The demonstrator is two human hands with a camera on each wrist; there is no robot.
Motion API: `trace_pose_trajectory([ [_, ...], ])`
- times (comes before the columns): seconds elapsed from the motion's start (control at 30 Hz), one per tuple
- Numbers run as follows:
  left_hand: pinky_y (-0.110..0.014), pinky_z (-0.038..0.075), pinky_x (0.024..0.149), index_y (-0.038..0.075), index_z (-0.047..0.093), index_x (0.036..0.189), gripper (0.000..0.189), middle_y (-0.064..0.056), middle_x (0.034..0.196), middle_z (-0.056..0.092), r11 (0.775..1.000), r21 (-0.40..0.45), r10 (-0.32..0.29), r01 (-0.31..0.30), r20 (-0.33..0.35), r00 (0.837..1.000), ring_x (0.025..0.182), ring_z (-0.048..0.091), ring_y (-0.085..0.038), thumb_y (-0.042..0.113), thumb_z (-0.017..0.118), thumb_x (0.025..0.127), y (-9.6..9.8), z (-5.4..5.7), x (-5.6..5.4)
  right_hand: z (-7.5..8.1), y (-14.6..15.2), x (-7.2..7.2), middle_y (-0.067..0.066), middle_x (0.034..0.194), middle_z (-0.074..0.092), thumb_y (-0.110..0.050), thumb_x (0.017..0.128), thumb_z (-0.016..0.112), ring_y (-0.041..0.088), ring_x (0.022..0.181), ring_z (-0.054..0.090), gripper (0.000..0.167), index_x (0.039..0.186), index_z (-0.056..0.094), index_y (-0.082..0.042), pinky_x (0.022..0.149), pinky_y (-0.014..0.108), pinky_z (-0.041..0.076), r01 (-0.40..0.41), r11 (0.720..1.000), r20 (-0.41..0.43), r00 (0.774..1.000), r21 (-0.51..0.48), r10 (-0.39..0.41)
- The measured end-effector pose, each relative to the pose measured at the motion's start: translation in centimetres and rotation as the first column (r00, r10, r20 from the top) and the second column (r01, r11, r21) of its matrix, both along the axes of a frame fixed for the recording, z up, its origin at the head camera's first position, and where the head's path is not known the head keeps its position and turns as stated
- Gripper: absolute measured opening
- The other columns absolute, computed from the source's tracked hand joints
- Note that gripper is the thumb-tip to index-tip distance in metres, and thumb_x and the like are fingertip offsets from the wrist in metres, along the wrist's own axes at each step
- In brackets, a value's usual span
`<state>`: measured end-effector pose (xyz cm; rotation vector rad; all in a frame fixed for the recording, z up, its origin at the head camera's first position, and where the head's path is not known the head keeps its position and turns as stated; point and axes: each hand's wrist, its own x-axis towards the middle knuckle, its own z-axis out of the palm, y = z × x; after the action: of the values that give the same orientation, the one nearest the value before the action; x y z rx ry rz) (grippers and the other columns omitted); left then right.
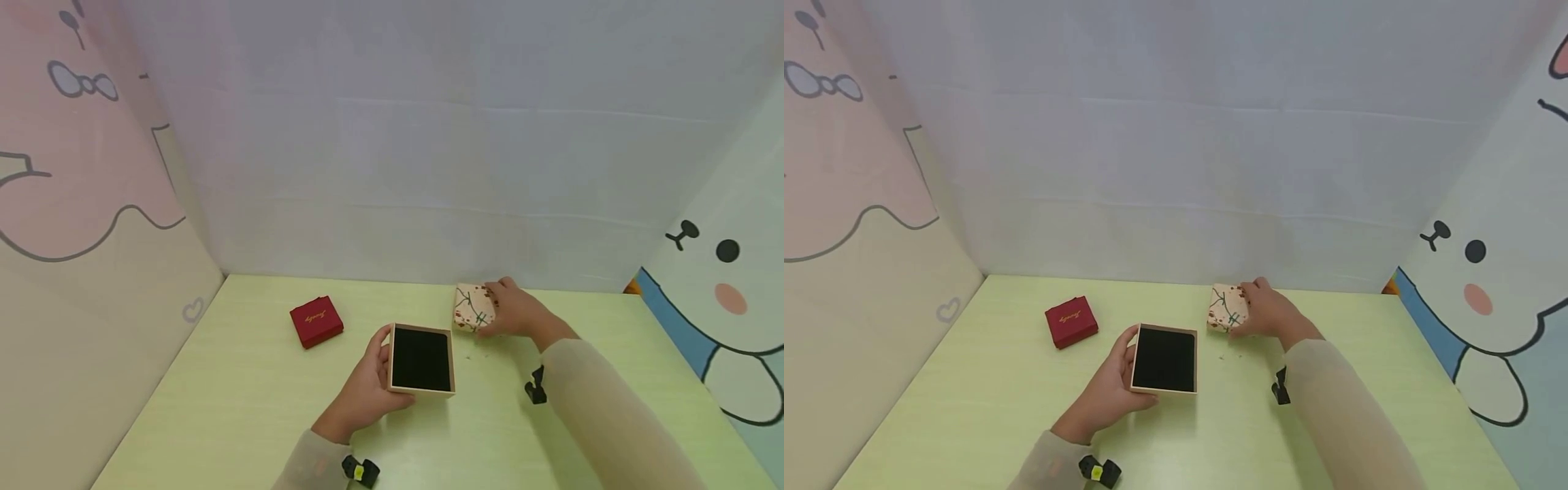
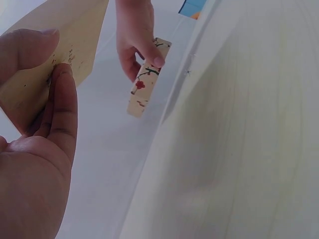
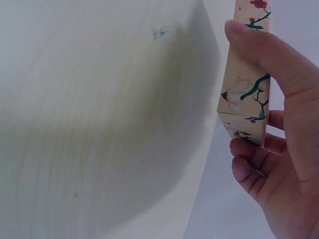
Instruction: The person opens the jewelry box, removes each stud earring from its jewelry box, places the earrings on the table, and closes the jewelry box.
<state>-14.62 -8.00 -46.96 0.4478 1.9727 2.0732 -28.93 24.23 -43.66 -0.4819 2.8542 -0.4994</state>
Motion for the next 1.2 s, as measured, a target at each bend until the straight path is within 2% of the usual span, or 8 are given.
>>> trace_pose_trajectory([
  [0.23,-0.032,0.052,0.100,0.020,0.012,0.163,0.118,-0.011,0.148,0.051,1.000,0.014,-0.004,0.004,0.006,1.000,0.128,0.057,-0.029,-0.014,0.082,0.075,0.0,-0.2,-0.1,1.6,-0.9,1.5,0.022,0.145,0.038,-0.050,0.074,0.090,0.036,0.117,0.054,0.115,0.159,0.031,-0.001,0.097,0.058,0.049,-0.056,0.997,-0.029,0.998,-0.054,0.055],
  [0.37,-0.032,0.052,0.100,0.018,0.010,0.164,0.119,-0.011,0.148,0.051,1.000,0.020,-0.010,0.010,0.002,1.000,0.128,0.058,-0.028,-0.013,0.082,0.075,0.0,-0.4,-0.1,2.4,-1.2,2.5,0.022,0.146,0.038,-0.049,0.073,0.092,0.036,0.117,0.055,0.116,0.160,0.031,-0.001,0.097,0.058,0.050,-0.062,0.995,-0.067,0.996,-0.080,0.057],
  [0.5,-0.033,0.053,0.099,0.017,0.010,0.163,0.118,-0.011,0.149,0.050,0.999,0.035,-0.016,0.016,-0.011,1.000,0.128,0.058,-0.028,-0.013,0.082,0.075,0.0,-0.3,-0.1,3.4,-1.1,3.5,0.021,0.148,0.037,-0.052,0.071,0.093,0.036,0.119,0.053,0.120,0.161,0.030,-0.004,0.098,0.058,0.049,-0.051,0.988,-0.100,0.994,-0.145,0.037],
  [0.63,-0.034,0.053,0.099,0.017,0.010,0.163,0.118,-0.011,0.150,0.050,0.999,0.038,-0.018,0.019,-0.022,1.000,0.128,0.058,-0.029,-0.014,0.082,0.075,-0.1,-0.3,-0.2,4.2,-1.1,4.5,0.017,0.149,0.036,-0.057,0.068,0.092,0.033,0.116,0.052,0.123,0.162,0.030,-0.008,0.096,0.055,0.049,-0.035,0.973,-0.113,0.994,-0.227,0.010],
  [0.8,-0.034,0.053,0.099,0.023,0.014,0.162,0.117,-0.010,0.150,0.050,1.000,0.026,-0.013,0.013,-0.016,1.000,0.128,0.058,-0.029,-0.013,0.083,0.075,-0.2,-0.3,-0.2,5.0,-1.7,6.0,0.015,0.149,0.036,-0.059,0.068,0.092,0.029,0.112,0.051,0.123,0.163,0.029,-0.012,0.091,0.048,0.049,-0.039,0.955,-0.126,0.992,-0.293,0.001],
  [1.0,-0.034,0.052,0.100,0.025,0.014,0.162,0.118,-0.010,0.150,0.050,0.999,0.036,-0.014,0.014,-0.006,1.000,0.129,0.058,-0.029,-0.014,0.083,0.074,-0.2,-0.3,-0.2,5.5,-2.8,8.4,0.011,0.148,0.037,-0.047,0.071,0.094,0.026,0.108,0.048,0.119,0.163,0.029,-0.011,0.088,0.049,0.051,-0.049,0.917,-0.117,0.993,-0.397,0.003],
  [1.13,-0.034,0.052,0.100,0.024,0.013,0.162,0.119,-0.012,0.150,0.049,0.999,0.039,-0.009,0.009,0.003,1.000,0.130,0.057,-0.030,-0.014,0.083,0.074,-0.3,-0.3,-0.2,5.2,-3.5,9.9,0.007,0.146,0.039,-0.039,0.071,0.096,0.024,0.107,0.049,0.115,0.162,0.031,-0.010,0.089,0.051,0.051,-0.065,0.899,-0.128,0.992,-0.434,0.010],
  [1.2,-0.033,0.052,0.100,0.024,0.013,0.162,0.119,-0.012,0.150,0.049,0.999,0.039,-0.006,0.006,0.010,1.000,0.130,0.057,-0.030,-0.014,0.083,0.074,-0.4,-0.3,-0.3,4.9,-3.9,10.5,0.006,0.147,0.039,-0.041,0.071,0.096,0.022,0.107,0.050,0.115,0.162,0.031,-0.011,0.090,0.048,0.052,-0.074,0.895,-0.138,0.990,-0.440,0.013],
])
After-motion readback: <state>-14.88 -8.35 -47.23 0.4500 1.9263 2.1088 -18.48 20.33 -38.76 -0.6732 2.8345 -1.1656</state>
